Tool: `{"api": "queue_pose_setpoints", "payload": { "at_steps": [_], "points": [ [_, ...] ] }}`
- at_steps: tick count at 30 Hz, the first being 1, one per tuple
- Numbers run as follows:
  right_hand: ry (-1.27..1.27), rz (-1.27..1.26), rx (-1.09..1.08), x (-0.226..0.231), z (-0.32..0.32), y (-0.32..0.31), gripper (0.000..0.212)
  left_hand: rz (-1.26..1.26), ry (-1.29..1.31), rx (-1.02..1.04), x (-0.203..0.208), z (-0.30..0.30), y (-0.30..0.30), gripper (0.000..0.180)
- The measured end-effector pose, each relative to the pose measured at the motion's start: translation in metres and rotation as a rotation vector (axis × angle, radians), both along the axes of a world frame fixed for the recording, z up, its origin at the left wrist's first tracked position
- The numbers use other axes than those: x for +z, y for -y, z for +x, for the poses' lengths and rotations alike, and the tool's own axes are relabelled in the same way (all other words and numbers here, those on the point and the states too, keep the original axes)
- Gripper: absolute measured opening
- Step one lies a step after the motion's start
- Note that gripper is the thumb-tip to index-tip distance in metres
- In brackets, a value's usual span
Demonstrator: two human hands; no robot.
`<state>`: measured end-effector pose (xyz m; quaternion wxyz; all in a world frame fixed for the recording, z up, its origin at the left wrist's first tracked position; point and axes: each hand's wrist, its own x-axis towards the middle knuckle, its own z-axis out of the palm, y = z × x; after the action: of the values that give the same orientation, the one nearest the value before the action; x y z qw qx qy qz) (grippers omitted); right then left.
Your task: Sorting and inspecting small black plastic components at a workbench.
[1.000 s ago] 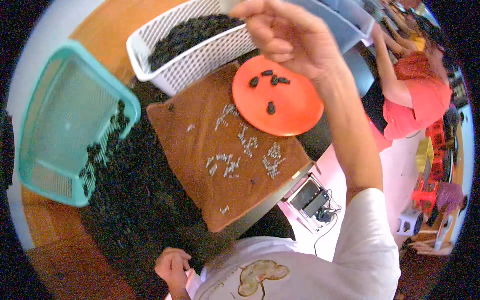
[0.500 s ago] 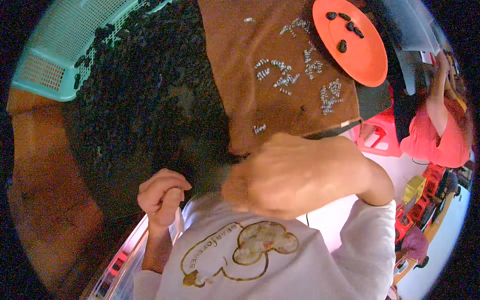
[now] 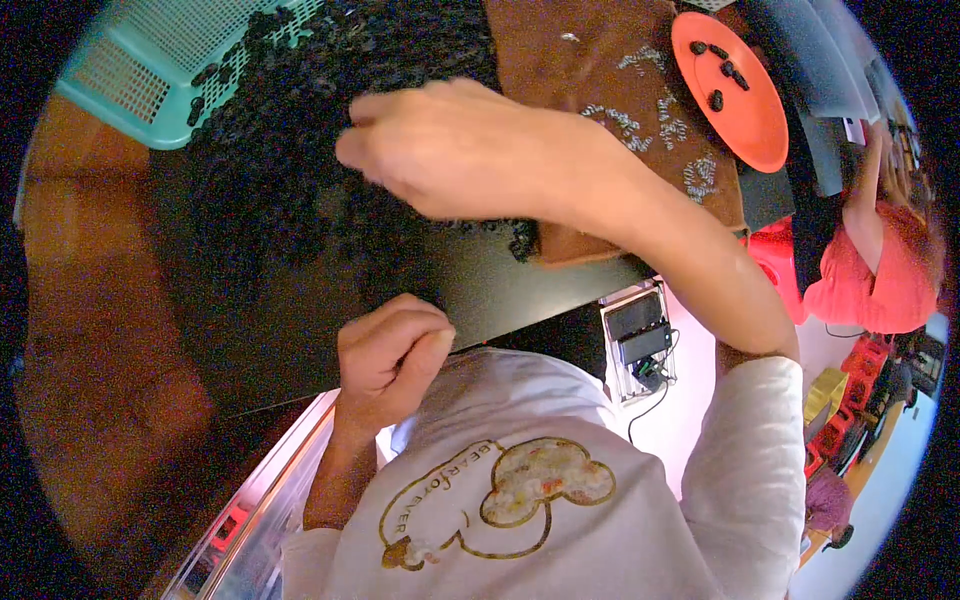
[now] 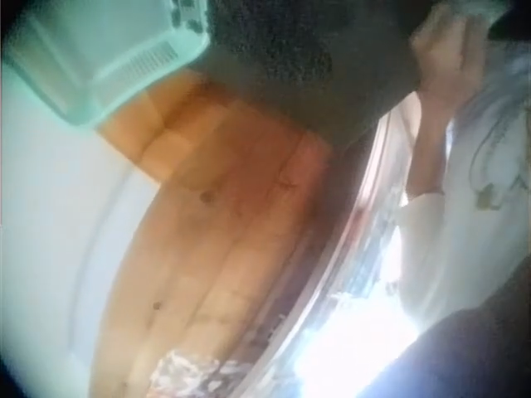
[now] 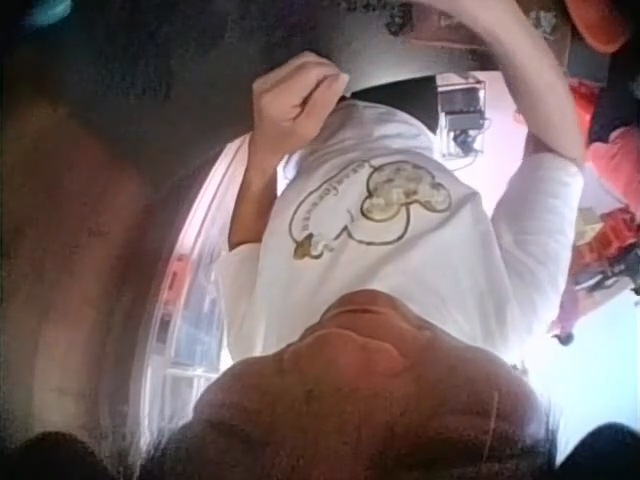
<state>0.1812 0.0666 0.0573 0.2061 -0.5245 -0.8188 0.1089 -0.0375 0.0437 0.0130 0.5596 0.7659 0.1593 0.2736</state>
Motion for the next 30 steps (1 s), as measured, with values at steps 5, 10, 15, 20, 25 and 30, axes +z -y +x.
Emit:
{"api": "queue_pose_setpoints", "payload": {
  "at_steps": [5,10,15,20,25,30],
  "points": [
    [0.172,0.113,-0.063,-0.013,0.003,-0.031,0.012,0.011,-0.021,-0.029,-0.005,-0.004,-0.002,0.004],
    [0.210,0.104,-0.043,-0.010,-0.007,-0.040,0.019,-0.001,-0.003,-0.041,-0.003,-0.004,-0.001,0.006],
    [0.223,0.212,-0.006,-0.012,-0.050,-0.080,0.023,0.025,-0.043,-0.040,-0.003,-0.004,-0.004,0.003],
    [0.224,0.228,0.030,-0.021,-0.052,-0.080,0.019,0.020,-0.012,-0.016,-0.004,0.004,0.001,0.003],
    [0.106,0.157,0.012,-0.006,-0.051,-0.053,0.025,0.081,0.027,0.022,-0.004,0.002,0.002,0.005],
    [-0.196,0.087,-0.015,0.009,-0.034,0.006,0.019,0.070,0.067,0.054,-0.002,-0.006,0.005,0.010]
  ]
}}
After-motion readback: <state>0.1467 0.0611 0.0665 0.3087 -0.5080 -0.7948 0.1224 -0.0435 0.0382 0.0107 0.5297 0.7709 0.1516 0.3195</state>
